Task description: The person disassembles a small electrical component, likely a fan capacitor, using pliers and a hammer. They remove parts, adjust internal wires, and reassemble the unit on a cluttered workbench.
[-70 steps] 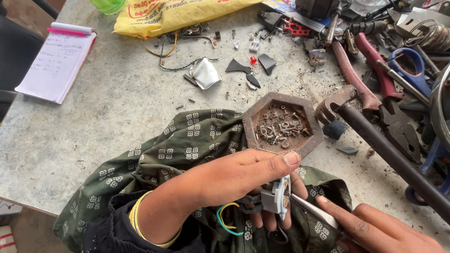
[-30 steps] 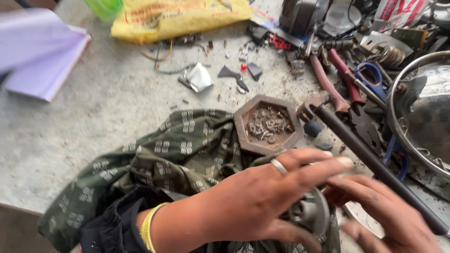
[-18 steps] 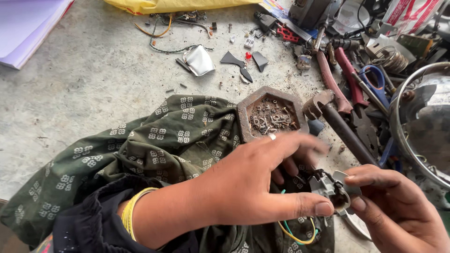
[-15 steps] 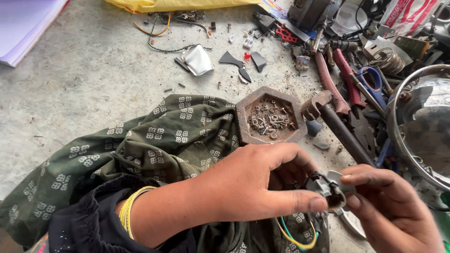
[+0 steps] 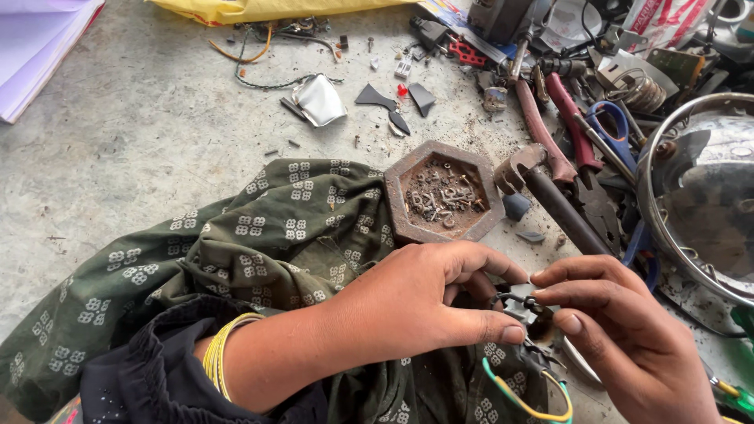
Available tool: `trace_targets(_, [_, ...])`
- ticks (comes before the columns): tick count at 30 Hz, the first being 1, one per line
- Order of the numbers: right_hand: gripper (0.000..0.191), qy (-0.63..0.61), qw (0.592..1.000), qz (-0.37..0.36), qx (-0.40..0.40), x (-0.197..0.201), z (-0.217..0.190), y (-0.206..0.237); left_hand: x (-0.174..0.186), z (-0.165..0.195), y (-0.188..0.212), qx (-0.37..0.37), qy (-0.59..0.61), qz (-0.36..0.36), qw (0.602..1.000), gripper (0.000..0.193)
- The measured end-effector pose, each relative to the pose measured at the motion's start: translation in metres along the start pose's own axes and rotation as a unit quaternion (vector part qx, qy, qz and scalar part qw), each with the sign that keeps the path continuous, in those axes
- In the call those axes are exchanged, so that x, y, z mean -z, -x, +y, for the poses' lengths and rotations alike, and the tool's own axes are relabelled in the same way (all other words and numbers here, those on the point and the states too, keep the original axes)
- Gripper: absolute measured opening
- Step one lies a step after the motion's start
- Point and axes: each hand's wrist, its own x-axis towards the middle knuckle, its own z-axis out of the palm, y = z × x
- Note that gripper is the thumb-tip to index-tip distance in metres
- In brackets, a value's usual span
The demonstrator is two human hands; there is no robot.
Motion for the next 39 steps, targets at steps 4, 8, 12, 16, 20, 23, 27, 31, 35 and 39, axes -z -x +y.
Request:
trace_targets(4, [0.022, -0.002, 1.0, 0.017, 0.022, -0.009, -0.017, -0.004, -0.003, 0.002, 0.0, 0.026, -0.098, 0.039, 0.994, 0.051])
trace_targets(8, [0.035, 0.144, 0.981, 0.043, 0.124, -0.014, -0.028, -0.005, -0.005, 0.002, -0.001, -0.052, -0.138, 0.049, 0.988, 0.04])
trace_targets(12, [0.032, 0.252, 0.954, 0.013, 0.162, -0.01, -0.024, -0.008, -0.006, 0.0, 0.0, -0.173, -0.321, 0.085, 0.927, 0.026])
trace_targets(16, [0.024, 0.247, 0.958, -0.019, 0.142, -0.01, -0.014, -0.01, -0.007, 0.0, 0.002, -0.231, -0.369, 0.085, 0.896, 0.013])
trace_targets(20, [0.018, 0.161, 0.984, -0.047, 0.065, -0.012, -0.009, -0.012, -0.01, 0.001, 0.0, -0.229, -0.393, 0.09, 0.886, 0.013])
trace_targets(23, [0.022, 0.119, 0.991, -0.043, 0.051, -0.011, -0.01, -0.012, -0.011, 0.002, -0.002, -0.253, -0.376, 0.098, 0.886, 0.014])
trace_targets(27, [0.027, -0.086, 0.996, -0.031, 0.021, -0.004, -0.006, -0.009, -0.012, 0.005, -0.002, -0.243, -0.323, 0.117, 0.907, 0.014])
trace_targets(31, [0.033, -0.289, 0.94, -0.084, -0.159, 0.005, 0.014, -0.005, -0.012, 0.01, -0.004, -0.215, -0.31, 0.124, 0.918, 0.014])
trace_targets(35, [0.026, -0.16, 0.967, -0.019, -0.195, 0.007, 0.034, -0.001, -0.012, 0.013, -0.003, -0.243, -0.334, 0.095, 0.906, 0.014])
trace_targets(39, [0.023, -0.035, 0.989, -0.006, -0.145, 0.005, 0.036, -0.001, -0.017, 0.012, 0.002, -0.333, -0.44, 0.112, 0.827, 0.01])
